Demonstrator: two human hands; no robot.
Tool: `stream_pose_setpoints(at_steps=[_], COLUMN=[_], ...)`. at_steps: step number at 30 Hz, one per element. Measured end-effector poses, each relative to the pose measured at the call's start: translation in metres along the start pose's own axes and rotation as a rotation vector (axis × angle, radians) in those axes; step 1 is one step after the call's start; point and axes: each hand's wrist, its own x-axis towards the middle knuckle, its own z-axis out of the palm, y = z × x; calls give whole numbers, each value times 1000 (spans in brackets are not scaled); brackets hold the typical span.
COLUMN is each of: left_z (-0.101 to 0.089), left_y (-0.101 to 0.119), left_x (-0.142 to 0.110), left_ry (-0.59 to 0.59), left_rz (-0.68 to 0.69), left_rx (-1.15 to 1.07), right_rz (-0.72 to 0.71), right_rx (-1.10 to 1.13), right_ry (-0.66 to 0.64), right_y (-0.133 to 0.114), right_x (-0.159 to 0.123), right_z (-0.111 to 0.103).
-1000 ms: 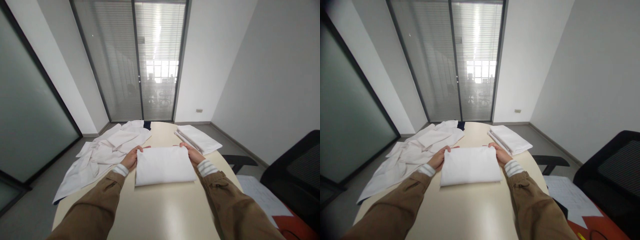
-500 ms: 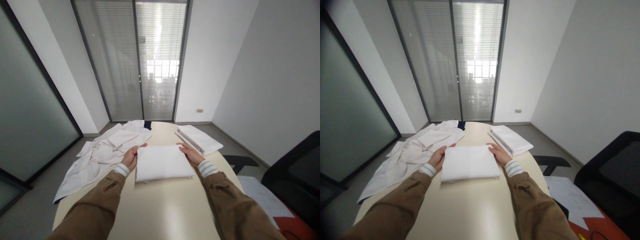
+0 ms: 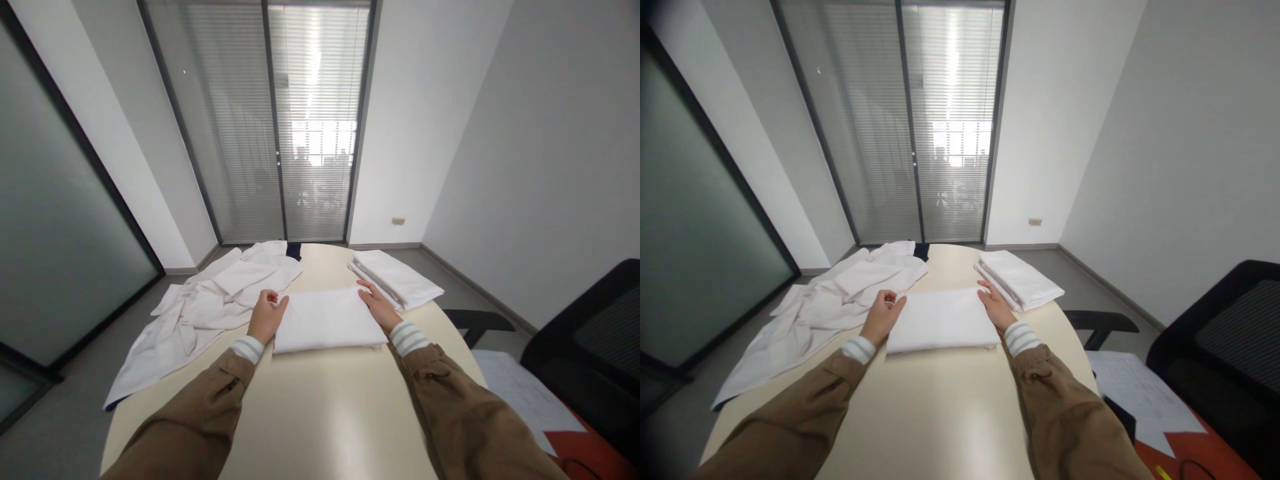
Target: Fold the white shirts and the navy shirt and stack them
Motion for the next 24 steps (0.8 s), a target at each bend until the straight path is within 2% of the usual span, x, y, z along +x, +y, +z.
stream_pose_setpoints(at_steps=[2,7,13,15,20,22,24], left_z=[-3,-3,0,1,0,-3,-6], left_y=[3,4,4,4,8,16,28], left_x=[-1,0,-1,-1,-1,-6,-18], left_ry=[-27,-89,-155,-157,-45,-19,-75], left_rz=[-12,-210,-280,-292,-80,97,390], left_rx=[49,-278,-540,-560,-160,-47,114], right_rz=[9,-40,-15,6,-17,-50,-84], right_rx=[1,-20,12,21,20,8,-47], right_ry=[11,-22,-3,3,-19,-13,20], right_y=[-3,-6,-1,0,3,5,7], right_x=[-2,-4,0,0,1,3,5], right_z=[2,6,4,3,4,5,4])
